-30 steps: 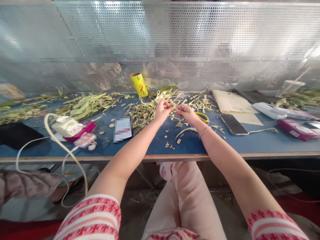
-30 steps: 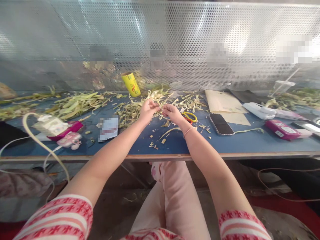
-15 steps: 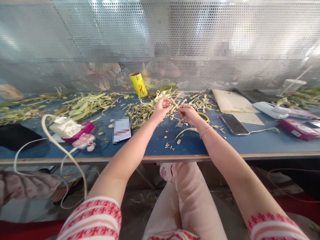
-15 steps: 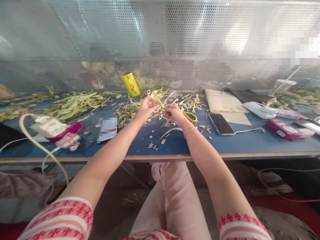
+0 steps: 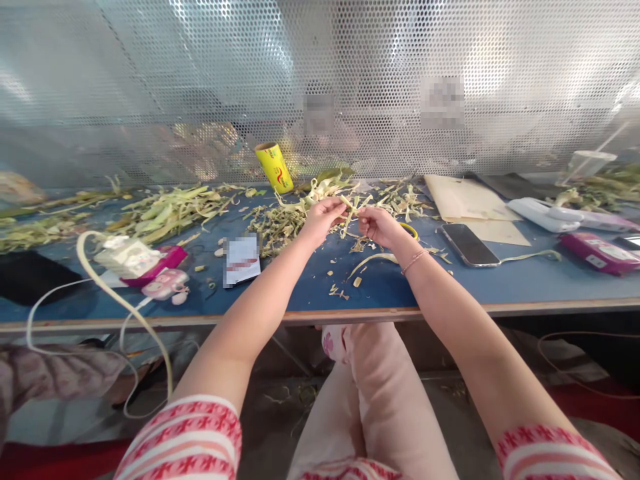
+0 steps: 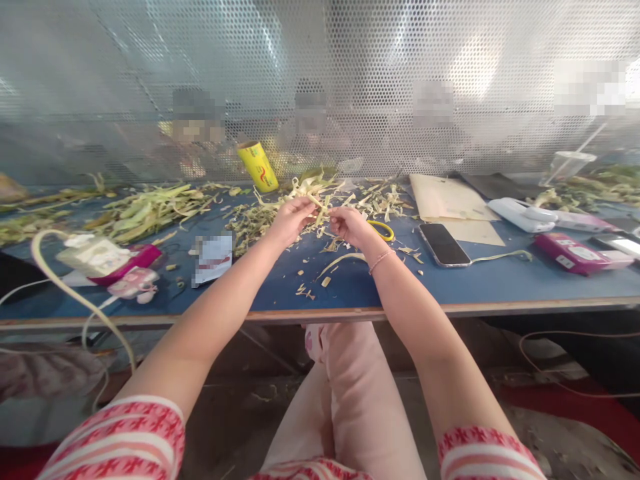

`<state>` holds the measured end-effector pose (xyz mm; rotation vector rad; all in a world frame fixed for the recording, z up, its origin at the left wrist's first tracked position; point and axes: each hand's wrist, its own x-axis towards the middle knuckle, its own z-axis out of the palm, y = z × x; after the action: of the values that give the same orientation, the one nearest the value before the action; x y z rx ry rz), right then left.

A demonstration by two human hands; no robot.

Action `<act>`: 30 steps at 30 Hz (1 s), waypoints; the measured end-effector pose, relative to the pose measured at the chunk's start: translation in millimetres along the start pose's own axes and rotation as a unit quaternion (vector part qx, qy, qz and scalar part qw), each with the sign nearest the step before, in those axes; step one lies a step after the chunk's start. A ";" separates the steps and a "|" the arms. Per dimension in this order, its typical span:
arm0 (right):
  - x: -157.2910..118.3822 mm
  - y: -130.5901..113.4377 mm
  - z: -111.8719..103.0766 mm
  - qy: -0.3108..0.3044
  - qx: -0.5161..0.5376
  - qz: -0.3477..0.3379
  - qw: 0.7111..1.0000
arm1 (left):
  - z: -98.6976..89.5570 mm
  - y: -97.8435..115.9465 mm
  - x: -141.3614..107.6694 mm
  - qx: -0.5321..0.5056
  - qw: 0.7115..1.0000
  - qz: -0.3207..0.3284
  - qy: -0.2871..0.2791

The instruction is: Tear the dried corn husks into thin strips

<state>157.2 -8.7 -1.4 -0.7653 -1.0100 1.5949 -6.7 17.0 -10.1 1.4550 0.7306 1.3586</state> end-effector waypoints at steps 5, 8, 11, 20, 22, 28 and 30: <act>0.6 -0.4 0.2 0.018 -0.004 0.004 1.000 | 1.0 2.2 -0.9 0.114 0.993 0.033 -0.023; 0.3 -0.2 -0.3 0.012 -0.012 -0.007 1.000 | 3.1 1.4 -1.6 0.132 0.991 0.019 -0.016; -0.3 -0.2 -0.4 0.012 -0.018 -0.008 1.000 | 4.4 0.4 -2.5 0.109 0.994 0.001 -0.023; -2.2 -3.6 1.0 0.017 -0.002 -0.007 1.000 | 0.6 1.6 -4.3 0.056 0.997 -0.028 -0.048; -2.7 -3.7 1.7 0.009 -0.003 -0.007 1.000 | 2.6 0.4 -4.9 0.037 0.998 -0.028 -0.036; -5.7 -4.3 2.7 -0.009 -0.015 -0.008 1.000 | 13.4 3.3 -11.9 -0.034 0.998 -0.052 -0.032; -6.7 -4.8 2.5 -0.013 -0.020 -0.010 1.000 | 15.7 5.0 -13.7 -0.064 0.995 -0.068 -0.043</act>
<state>158.6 -15.2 3.8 -0.7615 -1.0666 1.5759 4.9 -1.1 -9.0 1.3297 0.6636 1.2099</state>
